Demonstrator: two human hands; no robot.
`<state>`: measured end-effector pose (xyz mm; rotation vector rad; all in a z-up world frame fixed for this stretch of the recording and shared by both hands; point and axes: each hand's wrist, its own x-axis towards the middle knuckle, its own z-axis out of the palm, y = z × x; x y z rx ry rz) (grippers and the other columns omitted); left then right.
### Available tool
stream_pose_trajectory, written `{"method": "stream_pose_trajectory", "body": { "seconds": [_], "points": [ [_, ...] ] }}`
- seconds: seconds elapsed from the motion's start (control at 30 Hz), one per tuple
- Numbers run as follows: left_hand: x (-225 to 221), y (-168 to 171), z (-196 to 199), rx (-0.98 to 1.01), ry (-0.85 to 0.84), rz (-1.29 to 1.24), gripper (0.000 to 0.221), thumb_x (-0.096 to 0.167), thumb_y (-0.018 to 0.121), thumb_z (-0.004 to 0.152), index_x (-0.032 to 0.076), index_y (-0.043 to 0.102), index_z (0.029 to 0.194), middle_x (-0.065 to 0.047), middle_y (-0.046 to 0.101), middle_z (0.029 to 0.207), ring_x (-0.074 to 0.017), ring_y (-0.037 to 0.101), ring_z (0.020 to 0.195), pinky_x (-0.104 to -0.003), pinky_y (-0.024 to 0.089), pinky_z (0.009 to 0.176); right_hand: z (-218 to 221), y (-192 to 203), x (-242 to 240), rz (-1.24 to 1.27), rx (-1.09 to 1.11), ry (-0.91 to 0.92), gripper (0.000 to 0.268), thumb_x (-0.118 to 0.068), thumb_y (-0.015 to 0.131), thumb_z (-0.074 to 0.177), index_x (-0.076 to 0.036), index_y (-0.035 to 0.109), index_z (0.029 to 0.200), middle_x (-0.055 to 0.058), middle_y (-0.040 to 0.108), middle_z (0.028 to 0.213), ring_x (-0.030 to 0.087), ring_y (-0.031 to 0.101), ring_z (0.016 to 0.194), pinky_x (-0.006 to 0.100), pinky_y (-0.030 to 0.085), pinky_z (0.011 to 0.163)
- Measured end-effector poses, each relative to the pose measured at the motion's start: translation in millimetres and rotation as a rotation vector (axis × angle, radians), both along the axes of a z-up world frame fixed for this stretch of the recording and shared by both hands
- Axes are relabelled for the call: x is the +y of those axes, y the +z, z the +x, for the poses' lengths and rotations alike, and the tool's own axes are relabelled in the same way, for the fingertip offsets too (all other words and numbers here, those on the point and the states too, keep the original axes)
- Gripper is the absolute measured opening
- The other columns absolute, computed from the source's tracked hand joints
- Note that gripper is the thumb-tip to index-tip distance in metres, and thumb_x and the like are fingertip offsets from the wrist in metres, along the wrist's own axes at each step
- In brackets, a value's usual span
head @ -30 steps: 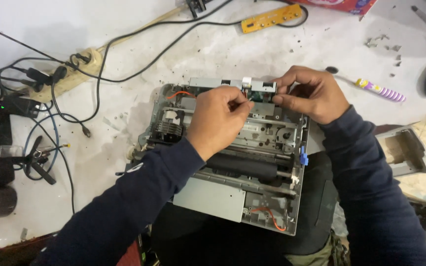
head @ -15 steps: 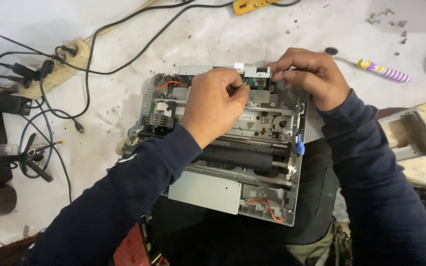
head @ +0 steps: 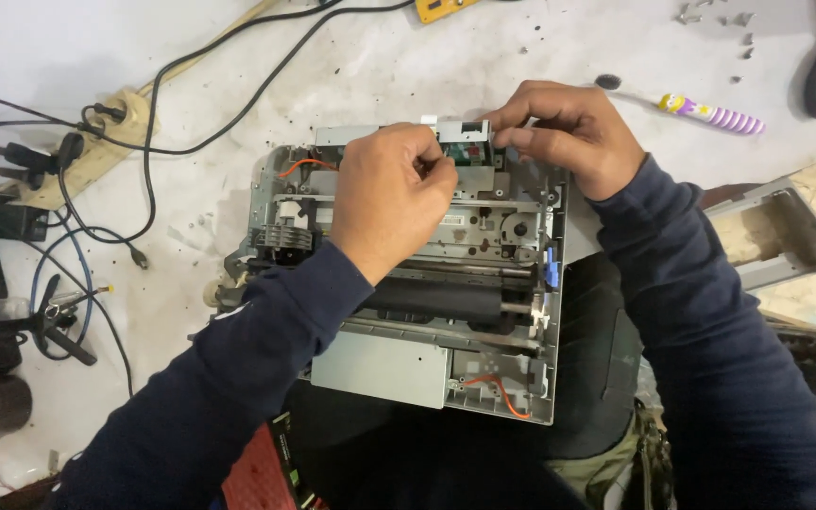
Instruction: Technician performing internal repairs on a printer, specifically connecting and disconnecting small wires and ribbon cables on the main board.
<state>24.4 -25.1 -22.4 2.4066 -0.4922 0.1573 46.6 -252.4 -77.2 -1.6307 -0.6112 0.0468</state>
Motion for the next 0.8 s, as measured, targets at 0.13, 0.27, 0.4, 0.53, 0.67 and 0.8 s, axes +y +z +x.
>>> {"method": "stream_pose_trajectory", "body": {
  "seconds": [0.13, 0.27, 0.4, 0.53, 0.67, 0.8],
  "points": [
    [-1.1, 2.0, -0.7, -0.035, 0.012, 0.013, 0.036, 0.007, 0.067, 0.082, 0.012, 0.038, 0.061, 0.0, 0.038, 0.056, -0.0154, 0.035, 0.053, -0.036, 0.03, 0.053, 2.2, -2.2, -1.4, 0.017, -0.001, 0.007, 0.022, -0.014, 0.061, 0.101, 0.0, 0.071, 0.113, 0.011, 0.067, 0.105, 0.023, 0.066, 0.095, 0.034, 0.052, 0.089],
    [-0.8, 2.0, -1.2, -0.036, 0.0, 0.015, 0.035, 0.006, 0.065, 0.085, 0.013, 0.04, 0.061, 0.0, 0.039, 0.056, -0.0145, 0.034, 0.051, -0.035, 0.031, 0.052, 1.1, -0.6, -1.1, 0.039, 0.001, 0.005, 0.018, -0.013, 0.062, 0.1, 0.0, 0.071, 0.109, 0.013, 0.069, 0.108, 0.022, 0.067, 0.095, 0.033, 0.052, 0.086],
    [-1.4, 3.4, -2.7, -0.034, 0.015, 0.022, 0.034, 0.005, 0.064, 0.083, 0.013, 0.04, 0.061, 0.0, 0.038, 0.056, -0.0144, 0.032, 0.052, -0.035, 0.029, 0.052, -0.3, 0.7, -0.7, 0.042, 0.01, 0.007, 0.021, -0.013, 0.061, 0.1, 0.0, 0.071, 0.112, 0.011, 0.068, 0.106, 0.02, 0.063, 0.085, 0.033, 0.051, 0.079],
    [3.4, 2.5, -0.3, -0.01, -0.016, -0.032, 0.016, 0.002, 0.068, 0.085, 0.003, 0.065, 0.069, -0.01, 0.055, 0.057, -0.0245, 0.065, 0.053, -0.028, 0.049, 0.047, -1.0, -1.0, 5.8, 0.189, -0.003, -0.021, 0.025, -0.011, 0.065, 0.093, 0.008, 0.074, 0.106, 0.018, 0.065, 0.088, 0.019, 0.061, 0.079, 0.027, 0.053, 0.064],
    [2.0, 3.5, -0.3, -0.009, -0.019, -0.038, 0.017, 0.002, 0.068, 0.085, 0.003, 0.064, 0.069, -0.01, 0.055, 0.056, -0.0263, 0.065, 0.052, -0.03, 0.048, 0.046, 0.4, -2.3, 5.5, 0.185, -0.003, -0.022, 0.027, -0.013, 0.066, 0.092, 0.009, 0.074, 0.105, 0.019, 0.065, 0.088, 0.02, 0.062, 0.079, 0.028, 0.053, 0.063],
    [0.7, 5.7, -1.2, 0.007, -0.016, -0.056, 0.016, 0.0, 0.067, 0.086, 0.003, 0.067, 0.071, -0.009, 0.056, 0.057, -0.0235, 0.065, 0.052, -0.028, 0.049, 0.047, 0.5, -0.9, 5.4, 0.182, -0.007, -0.017, 0.026, -0.013, 0.065, 0.092, 0.008, 0.074, 0.106, 0.019, 0.064, 0.088, 0.02, 0.062, 0.079, 0.028, 0.052, 0.063]
  ]
}}
